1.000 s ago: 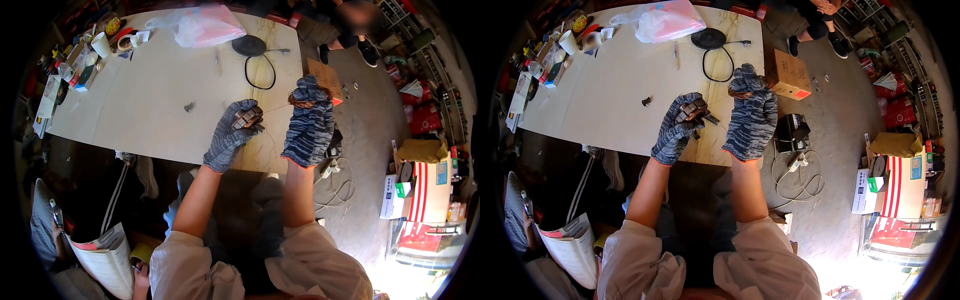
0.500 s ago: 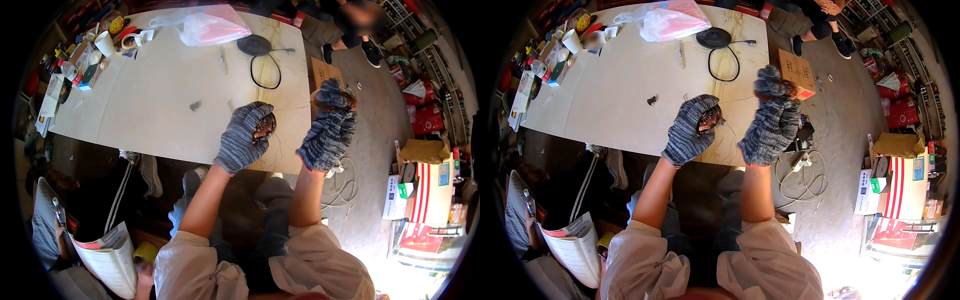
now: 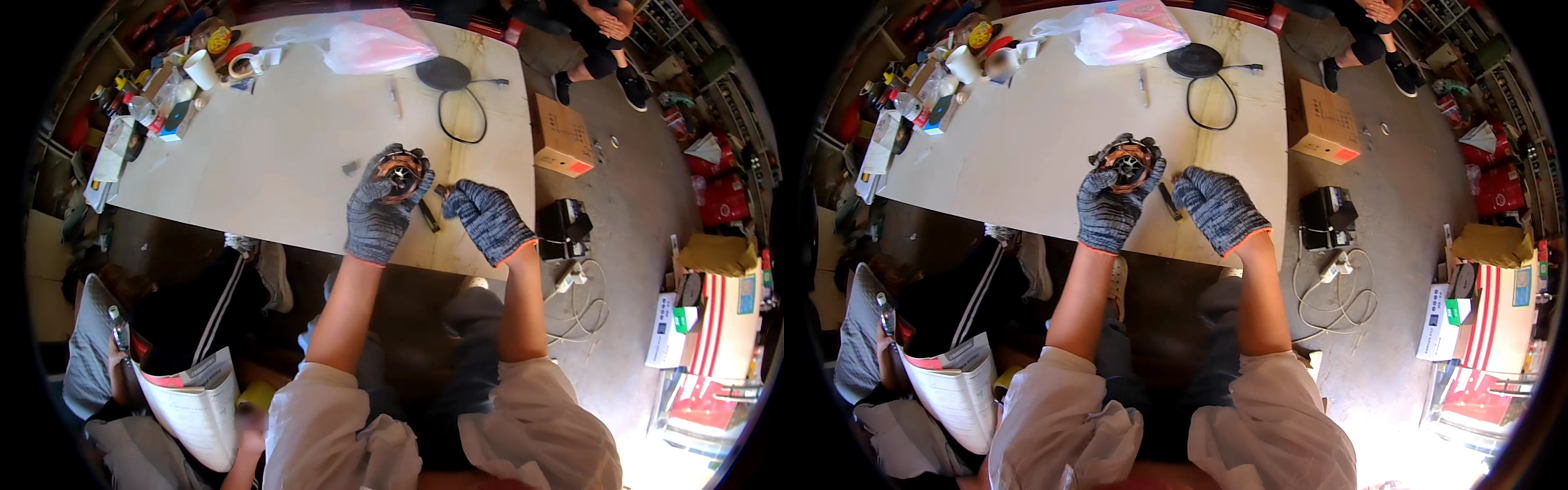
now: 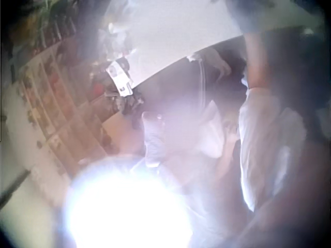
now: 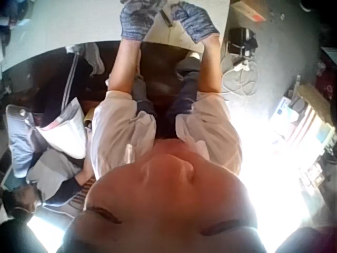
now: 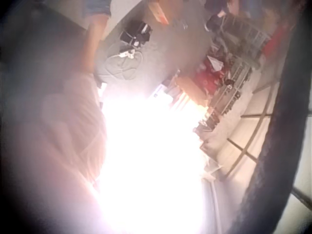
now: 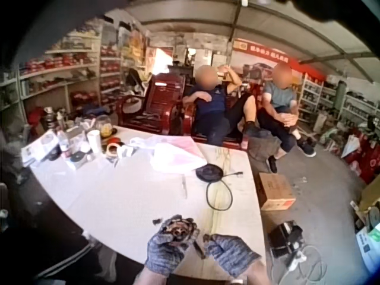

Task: The person uses a screwdriver to manipulate the internal components of a small electric motor stator. They repeatedly insert the tool into the copper windings, rotate the stator, and adjust the position of the wires while seated at a cluttered workbench.

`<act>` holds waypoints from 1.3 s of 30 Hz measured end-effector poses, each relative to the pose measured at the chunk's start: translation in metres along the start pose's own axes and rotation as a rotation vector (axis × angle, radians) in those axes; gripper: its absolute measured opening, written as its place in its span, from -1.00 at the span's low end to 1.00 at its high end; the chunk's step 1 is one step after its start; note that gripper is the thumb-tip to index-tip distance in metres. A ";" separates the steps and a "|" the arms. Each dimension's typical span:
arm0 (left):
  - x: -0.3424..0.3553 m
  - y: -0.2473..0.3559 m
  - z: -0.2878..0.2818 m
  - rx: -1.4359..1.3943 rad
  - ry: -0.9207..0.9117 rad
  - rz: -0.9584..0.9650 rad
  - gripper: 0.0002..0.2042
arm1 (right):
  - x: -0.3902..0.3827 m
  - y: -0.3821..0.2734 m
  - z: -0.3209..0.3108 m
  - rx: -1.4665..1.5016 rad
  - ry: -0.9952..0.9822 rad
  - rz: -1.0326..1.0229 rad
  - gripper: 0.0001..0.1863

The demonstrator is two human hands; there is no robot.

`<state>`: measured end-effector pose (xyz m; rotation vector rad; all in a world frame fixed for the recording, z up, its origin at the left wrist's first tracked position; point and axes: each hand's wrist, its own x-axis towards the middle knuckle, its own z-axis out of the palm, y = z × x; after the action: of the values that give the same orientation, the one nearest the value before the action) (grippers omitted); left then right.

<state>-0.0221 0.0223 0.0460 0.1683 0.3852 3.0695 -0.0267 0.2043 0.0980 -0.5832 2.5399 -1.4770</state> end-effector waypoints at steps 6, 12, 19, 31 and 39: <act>0.004 -0.003 -0.007 0.126 0.040 -0.058 -0.42 | -0.001 -0.017 0.005 0.675 0.100 0.098 -0.72; -0.002 -0.019 0.005 0.445 -0.075 -0.100 -0.42 | -0.002 -0.024 -0.017 -0.248 0.490 0.030 -0.77; -0.001 -0.029 0.011 0.486 -0.122 -0.140 -0.50 | 0.000 -0.021 -0.015 1.371 0.075 -0.114 -0.76; -0.004 -0.040 0.020 -0.053 0.007 -0.425 -0.53 | 0.002 -0.022 -0.013 1.225 0.367 -0.070 -0.78; -0.005 -0.037 0.018 -0.062 -0.123 -0.478 -0.46 | 0.002 0.014 -0.010 1.432 0.400 -0.093 -0.79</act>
<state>-0.0144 0.0620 0.0533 0.2244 0.2742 2.5819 -0.0353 0.2170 0.0912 -0.1300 0.9595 -2.9774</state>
